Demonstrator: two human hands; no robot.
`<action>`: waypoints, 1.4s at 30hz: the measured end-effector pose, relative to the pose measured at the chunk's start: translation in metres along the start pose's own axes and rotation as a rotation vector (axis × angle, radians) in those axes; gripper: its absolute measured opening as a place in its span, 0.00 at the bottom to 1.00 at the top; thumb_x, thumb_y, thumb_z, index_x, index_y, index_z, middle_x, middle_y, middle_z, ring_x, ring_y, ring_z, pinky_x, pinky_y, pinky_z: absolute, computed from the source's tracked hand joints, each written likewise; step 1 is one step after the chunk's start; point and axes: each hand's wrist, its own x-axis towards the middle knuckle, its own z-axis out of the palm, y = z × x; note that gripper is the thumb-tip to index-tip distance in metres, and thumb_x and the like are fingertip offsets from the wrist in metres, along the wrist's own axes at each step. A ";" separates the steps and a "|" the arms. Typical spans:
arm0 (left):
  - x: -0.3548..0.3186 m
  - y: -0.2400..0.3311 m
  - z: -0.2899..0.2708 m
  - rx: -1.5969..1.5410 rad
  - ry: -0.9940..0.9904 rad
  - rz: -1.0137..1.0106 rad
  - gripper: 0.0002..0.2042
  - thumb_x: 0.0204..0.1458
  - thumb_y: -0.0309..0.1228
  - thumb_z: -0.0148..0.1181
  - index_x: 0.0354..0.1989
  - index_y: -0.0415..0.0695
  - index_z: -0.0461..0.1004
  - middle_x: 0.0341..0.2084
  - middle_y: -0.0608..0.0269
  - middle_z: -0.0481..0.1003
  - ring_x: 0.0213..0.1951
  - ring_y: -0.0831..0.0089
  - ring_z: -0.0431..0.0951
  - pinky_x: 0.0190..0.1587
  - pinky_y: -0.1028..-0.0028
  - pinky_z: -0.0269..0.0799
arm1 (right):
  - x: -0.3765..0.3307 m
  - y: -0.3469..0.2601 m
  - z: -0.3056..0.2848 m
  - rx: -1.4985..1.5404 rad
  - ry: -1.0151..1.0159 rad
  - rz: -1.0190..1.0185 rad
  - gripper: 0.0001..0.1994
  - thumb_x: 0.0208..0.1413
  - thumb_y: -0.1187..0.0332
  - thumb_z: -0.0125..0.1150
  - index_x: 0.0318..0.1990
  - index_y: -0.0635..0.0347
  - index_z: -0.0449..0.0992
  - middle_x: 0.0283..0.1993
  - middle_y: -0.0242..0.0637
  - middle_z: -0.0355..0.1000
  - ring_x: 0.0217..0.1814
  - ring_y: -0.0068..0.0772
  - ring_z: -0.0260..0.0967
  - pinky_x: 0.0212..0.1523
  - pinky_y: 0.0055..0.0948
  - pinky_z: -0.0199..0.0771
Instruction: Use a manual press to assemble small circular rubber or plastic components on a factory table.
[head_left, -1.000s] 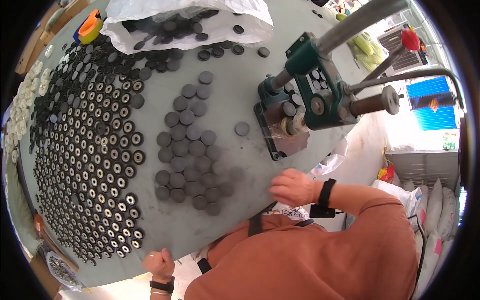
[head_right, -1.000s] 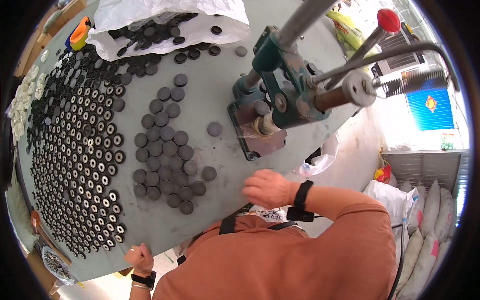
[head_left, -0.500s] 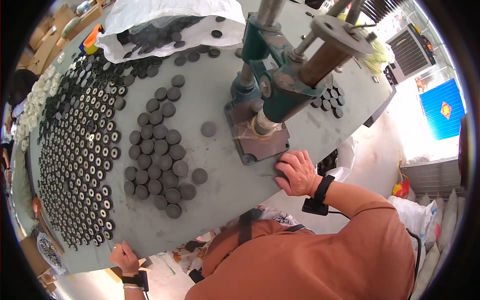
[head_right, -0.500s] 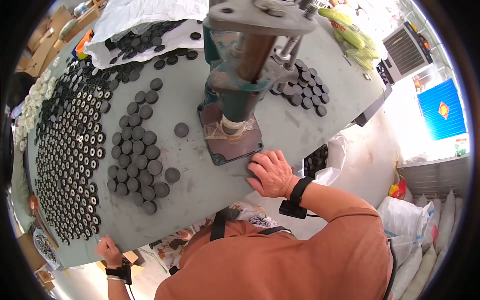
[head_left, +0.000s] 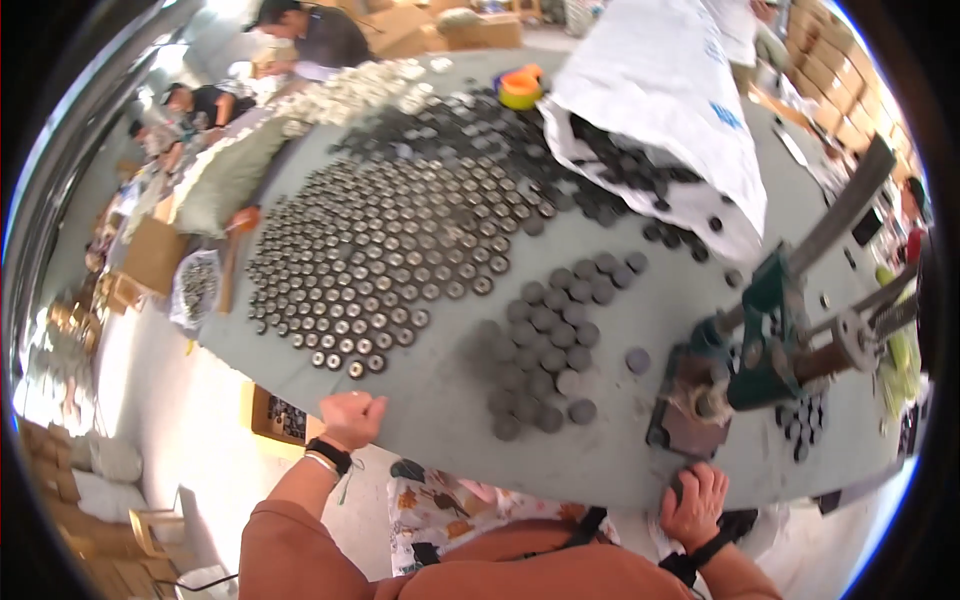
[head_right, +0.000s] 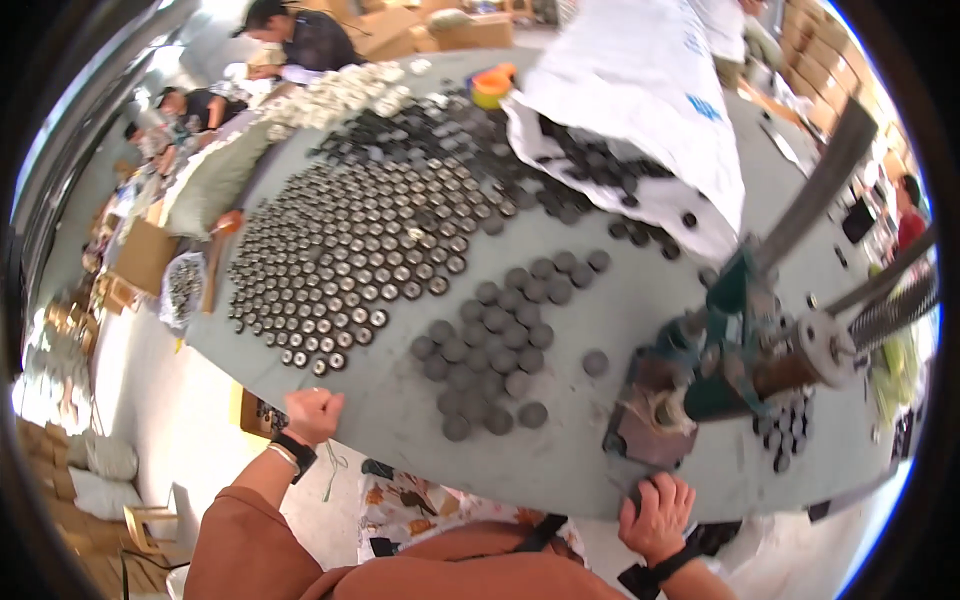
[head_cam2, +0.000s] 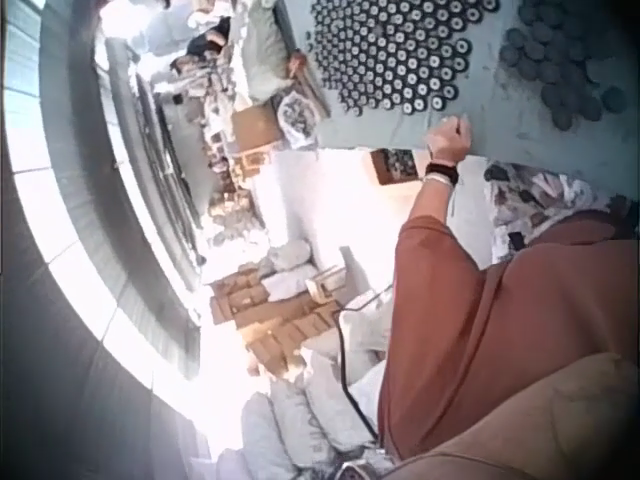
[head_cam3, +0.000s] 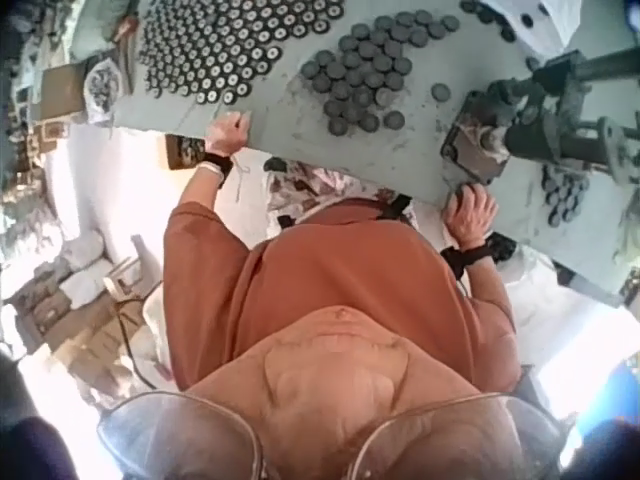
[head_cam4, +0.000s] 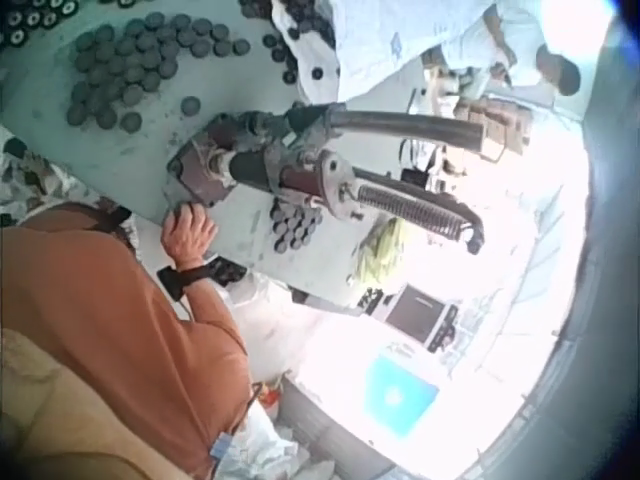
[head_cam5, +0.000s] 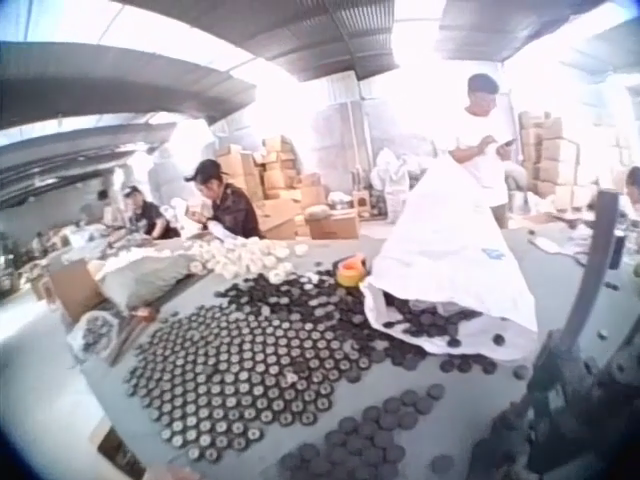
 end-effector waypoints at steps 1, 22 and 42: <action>-0.005 0.001 -0.001 0.028 0.031 -0.022 0.18 0.47 0.31 0.59 0.09 0.44 0.62 0.09 0.57 0.64 0.14 0.56 0.65 0.17 0.62 0.58 | 0.001 -0.002 0.000 0.024 0.006 -0.007 0.17 0.39 0.67 0.58 0.40 0.61 0.67 0.44 0.46 0.62 0.45 0.53 0.59 0.44 0.49 0.57; -0.014 -0.040 0.004 0.018 -0.069 -0.093 0.20 0.57 0.33 0.49 0.13 0.38 0.60 0.10 0.51 0.59 0.14 0.60 0.57 0.20 0.61 0.50 | 0.012 -0.007 -0.015 -0.023 0.163 -0.032 0.12 0.42 0.65 0.61 0.36 0.55 0.71 0.41 0.35 0.66 0.44 0.36 0.65 0.41 0.33 0.60; -0.010 -0.017 0.010 0.340 -0.045 -0.134 0.25 0.57 0.42 0.51 0.12 0.39 0.59 0.10 0.46 0.60 0.14 0.51 0.58 0.20 0.57 0.51 | 0.109 0.108 -0.042 0.315 -0.065 -0.241 0.27 0.35 0.68 0.54 0.50 0.54 0.74 0.60 0.41 0.62 0.64 0.41 0.56 0.50 0.44 0.55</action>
